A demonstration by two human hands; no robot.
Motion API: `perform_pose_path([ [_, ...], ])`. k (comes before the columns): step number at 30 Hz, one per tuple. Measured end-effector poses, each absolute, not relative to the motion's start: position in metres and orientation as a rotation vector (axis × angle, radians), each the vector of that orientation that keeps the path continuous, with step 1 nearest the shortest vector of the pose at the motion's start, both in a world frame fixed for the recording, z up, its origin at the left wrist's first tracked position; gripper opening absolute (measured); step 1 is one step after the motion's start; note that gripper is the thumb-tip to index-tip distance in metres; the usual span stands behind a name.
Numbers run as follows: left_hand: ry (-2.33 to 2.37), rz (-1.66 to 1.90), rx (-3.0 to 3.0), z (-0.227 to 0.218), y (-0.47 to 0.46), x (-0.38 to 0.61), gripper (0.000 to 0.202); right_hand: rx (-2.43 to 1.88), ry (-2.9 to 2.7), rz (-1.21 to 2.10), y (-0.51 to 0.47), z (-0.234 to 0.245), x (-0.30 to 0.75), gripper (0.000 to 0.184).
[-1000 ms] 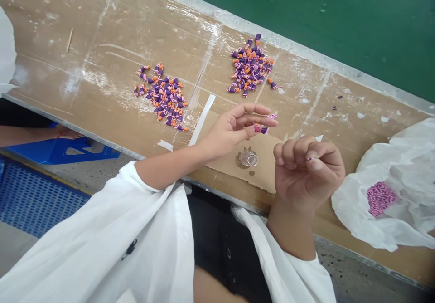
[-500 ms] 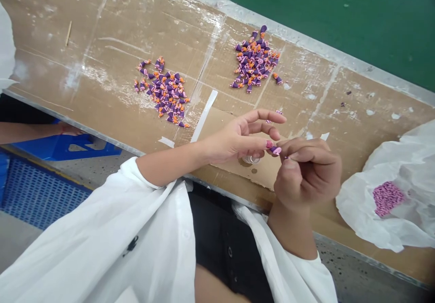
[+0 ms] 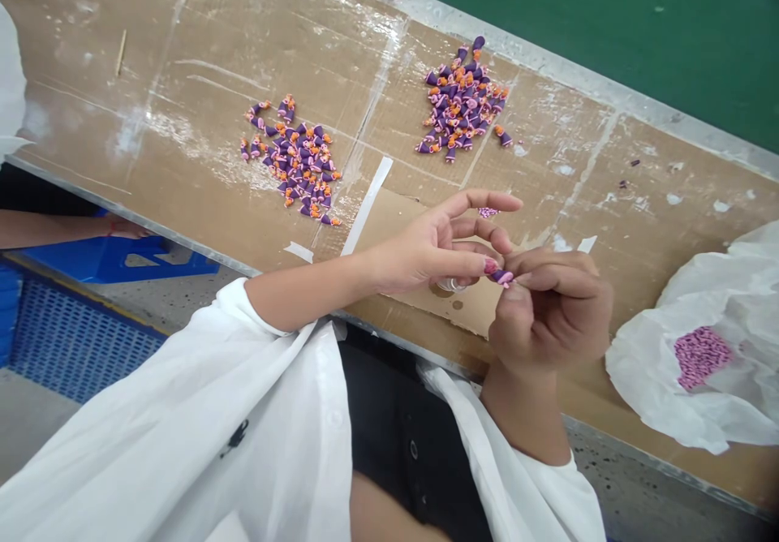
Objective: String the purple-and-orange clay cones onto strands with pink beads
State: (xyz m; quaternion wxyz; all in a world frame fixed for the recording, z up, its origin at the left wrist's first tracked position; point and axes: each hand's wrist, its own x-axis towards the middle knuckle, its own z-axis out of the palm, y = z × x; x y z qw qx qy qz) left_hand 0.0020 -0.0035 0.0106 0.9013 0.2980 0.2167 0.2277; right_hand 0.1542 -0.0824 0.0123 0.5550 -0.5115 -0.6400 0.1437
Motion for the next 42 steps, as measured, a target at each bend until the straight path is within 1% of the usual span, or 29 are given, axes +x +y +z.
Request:
perform_pose_path([
  [7, 0.407, 0.502, 0.599, 0.012, -0.002, 0.001, 0.069, -1.219, -1.604, 0.321, -0.087, 0.012, 0.163, 0.022],
  [15, 0.461, 0.52, 0.652, 0.015, -0.002, -0.001, 0.073, -1.213, -1.73, 0.282, -0.085, 0.016, 0.162, 0.031],
  [19, 0.444, 0.51, 0.614, 0.015, -0.002, -0.001, 0.069, -1.209, -1.775, 0.235, -0.083, 0.017, 0.159, 0.033],
  [24, 0.415, 0.478, 0.555, 0.012, -0.001, -0.002, 0.067, -1.233, -1.777, 0.147, -0.083, 0.016, 0.157, 0.03],
  [31, 0.436, 0.609, 0.791, 0.016, -0.004, -0.003, 0.056, -1.202, -1.722, 0.121, -0.083, 0.011, 0.161, 0.023],
  [42, 0.32, 0.793, 0.983, 0.011, -0.008, -0.001, 0.045, -1.102, -1.664, 0.189, -0.085, 0.009, 0.167, 0.037],
])
